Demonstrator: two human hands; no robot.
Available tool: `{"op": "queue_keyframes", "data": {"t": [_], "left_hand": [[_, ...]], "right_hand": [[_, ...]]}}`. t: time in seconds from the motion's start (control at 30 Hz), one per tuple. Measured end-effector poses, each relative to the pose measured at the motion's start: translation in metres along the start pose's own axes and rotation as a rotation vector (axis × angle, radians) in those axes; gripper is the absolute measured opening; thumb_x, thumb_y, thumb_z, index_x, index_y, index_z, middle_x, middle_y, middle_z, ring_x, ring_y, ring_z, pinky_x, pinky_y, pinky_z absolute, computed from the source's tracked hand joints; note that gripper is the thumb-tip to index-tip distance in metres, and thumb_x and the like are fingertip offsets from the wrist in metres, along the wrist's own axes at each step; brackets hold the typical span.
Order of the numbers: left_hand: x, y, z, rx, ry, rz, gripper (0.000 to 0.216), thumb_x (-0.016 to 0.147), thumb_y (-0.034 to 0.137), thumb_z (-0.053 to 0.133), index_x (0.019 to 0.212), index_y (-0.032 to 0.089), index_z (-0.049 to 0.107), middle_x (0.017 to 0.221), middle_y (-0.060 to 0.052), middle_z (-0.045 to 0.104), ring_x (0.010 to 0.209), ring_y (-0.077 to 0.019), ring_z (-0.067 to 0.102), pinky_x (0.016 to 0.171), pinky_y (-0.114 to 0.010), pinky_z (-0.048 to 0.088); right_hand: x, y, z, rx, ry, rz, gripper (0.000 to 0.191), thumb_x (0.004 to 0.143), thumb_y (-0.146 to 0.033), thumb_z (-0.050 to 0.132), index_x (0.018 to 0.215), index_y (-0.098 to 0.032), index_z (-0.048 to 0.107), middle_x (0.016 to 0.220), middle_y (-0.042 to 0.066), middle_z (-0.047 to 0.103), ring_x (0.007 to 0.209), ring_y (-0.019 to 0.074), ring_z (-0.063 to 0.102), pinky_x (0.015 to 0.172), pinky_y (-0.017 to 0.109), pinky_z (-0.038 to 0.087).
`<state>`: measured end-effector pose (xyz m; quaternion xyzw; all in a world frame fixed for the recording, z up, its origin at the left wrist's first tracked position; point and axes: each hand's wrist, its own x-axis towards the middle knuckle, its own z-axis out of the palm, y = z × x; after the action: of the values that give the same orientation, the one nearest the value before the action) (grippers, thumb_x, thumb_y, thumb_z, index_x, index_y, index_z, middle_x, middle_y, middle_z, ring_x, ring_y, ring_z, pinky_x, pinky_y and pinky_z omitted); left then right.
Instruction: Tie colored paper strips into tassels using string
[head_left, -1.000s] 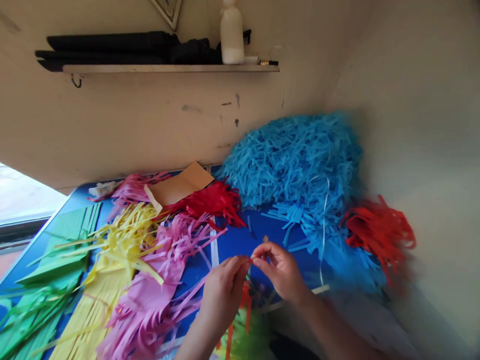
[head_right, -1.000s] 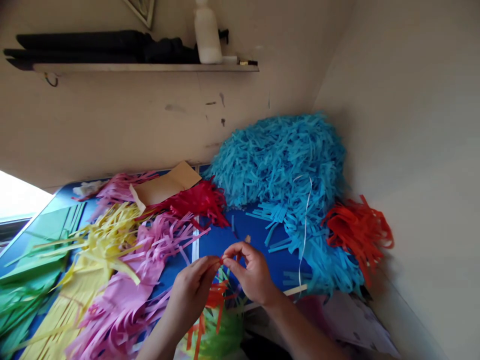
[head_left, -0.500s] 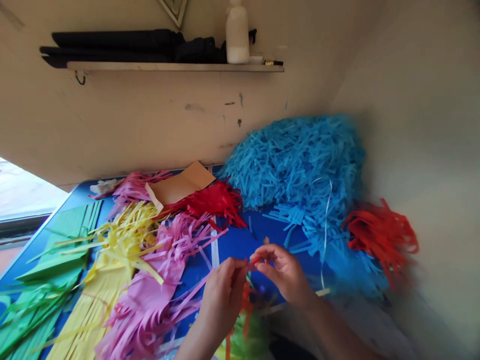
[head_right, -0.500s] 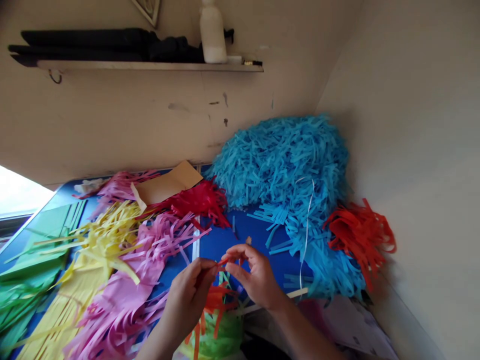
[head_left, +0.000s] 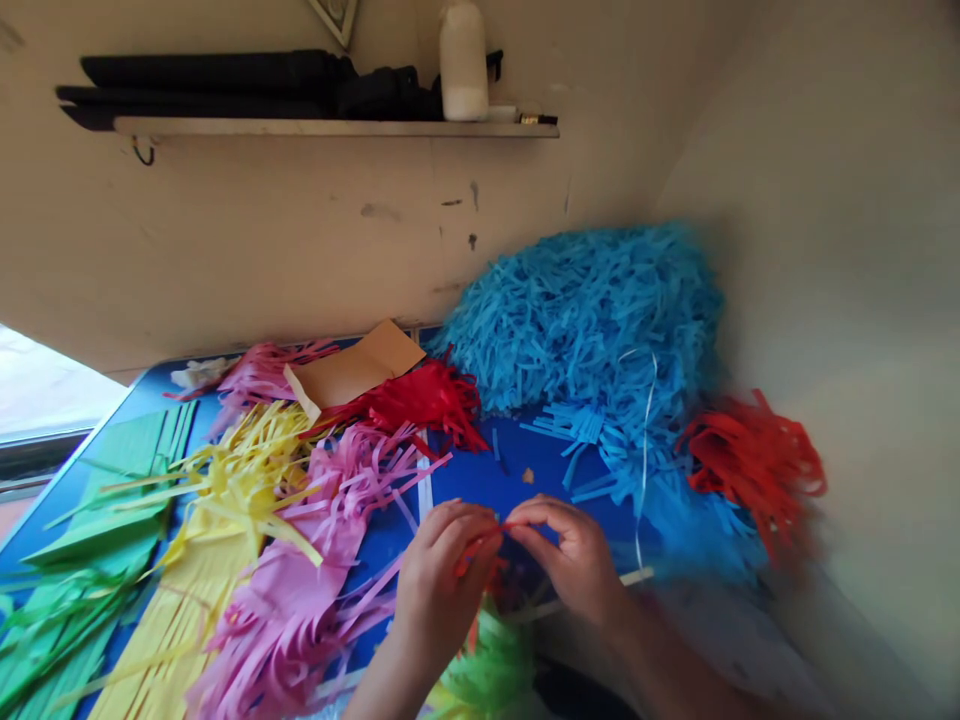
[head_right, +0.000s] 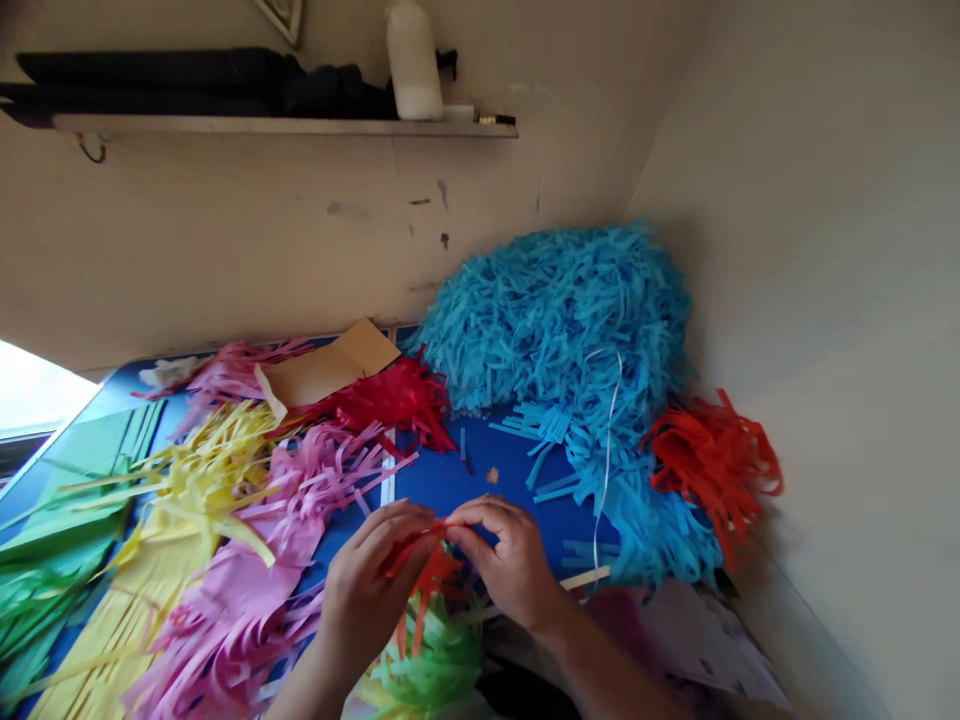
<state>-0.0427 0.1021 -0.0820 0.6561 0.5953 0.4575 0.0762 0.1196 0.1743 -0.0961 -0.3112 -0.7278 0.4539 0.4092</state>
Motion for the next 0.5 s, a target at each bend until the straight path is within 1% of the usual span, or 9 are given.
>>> {"op": "queue_keyframes", "data": {"t": [0.07, 0.13, 0.23, 0.4, 0.43, 0.5], "left_hand": [[-0.001, -0.001, 0.002, 0.026, 0.048, 0.081, 0.009, 0.087, 0.017, 0.06, 0.088, 0.023, 0.067, 0.084, -0.002, 0.075, 0.079, -0.0153, 0.071, 0.094, -0.037, 0.051], [-0.001, -0.001, 0.003, 0.039, 0.059, 0.112, 0.011, 0.087, 0.015, 0.06, 0.086, 0.024, 0.066, 0.081, 0.0, 0.075, 0.076, -0.0141, 0.071, 0.098, -0.038, 0.049], [-0.001, -0.001, 0.006, 0.05, 0.034, 0.101, 0.012, 0.087, 0.014, 0.059, 0.084, 0.024, 0.065, 0.08, 0.001, 0.075, 0.076, -0.014, 0.071, 0.097, -0.038, 0.049], [0.001, -0.003, 0.018, 0.064, 0.058, 0.094, 0.008, 0.087, 0.018, 0.059, 0.082, 0.023, 0.063, 0.077, 0.001, 0.075, 0.074, -0.0152, 0.071, 0.093, -0.036, 0.052], [0.001, -0.004, 0.02, 0.067, 0.059, 0.091, 0.008, 0.088, 0.02, 0.058, 0.082, 0.023, 0.063, 0.076, 0.001, 0.075, 0.074, -0.0158, 0.072, 0.091, -0.036, 0.054], [-0.003, -0.009, 0.019, 0.077, 0.061, 0.068, 0.012, 0.09, 0.025, 0.056, 0.08, 0.024, 0.063, 0.074, 0.0, 0.074, 0.072, -0.0165, 0.072, 0.08, -0.03, 0.058]], "right_hand": [[0.0, -0.001, 0.0, -0.014, 0.011, -0.027, 0.006, 0.088, -0.027, 0.068, 0.087, -0.026, 0.074, 0.083, 0.002, 0.075, 0.078, 0.0182, 0.069, 0.077, 0.03, 0.054], [0.0, -0.001, -0.001, -0.027, 0.014, -0.046, 0.006, 0.088, -0.025, 0.068, 0.088, -0.026, 0.074, 0.083, 0.002, 0.075, 0.078, 0.0181, 0.069, 0.078, 0.031, 0.053], [-0.001, 0.0, -0.001, -0.045, 0.024, -0.064, 0.007, 0.088, -0.022, 0.068, 0.087, -0.026, 0.074, 0.083, 0.001, 0.075, 0.078, 0.0175, 0.069, 0.077, 0.03, 0.053], [-0.007, -0.002, 0.008, -0.08, 0.07, -0.092, 0.009, 0.088, -0.018, 0.066, 0.088, -0.026, 0.072, 0.084, 0.001, 0.075, 0.08, 0.0171, 0.068, 0.079, 0.03, 0.051], [-0.008, -0.002, 0.009, -0.097, 0.068, -0.109, 0.01, 0.088, -0.018, 0.065, 0.087, -0.025, 0.071, 0.083, 0.001, 0.075, 0.08, 0.0171, 0.068, 0.079, 0.031, 0.051], [-0.002, -0.001, 0.003, -0.133, 0.034, -0.153, 0.009, 0.088, -0.018, 0.066, 0.087, -0.026, 0.071, 0.084, 0.001, 0.075, 0.081, 0.0175, 0.068, 0.081, 0.031, 0.05]]}}
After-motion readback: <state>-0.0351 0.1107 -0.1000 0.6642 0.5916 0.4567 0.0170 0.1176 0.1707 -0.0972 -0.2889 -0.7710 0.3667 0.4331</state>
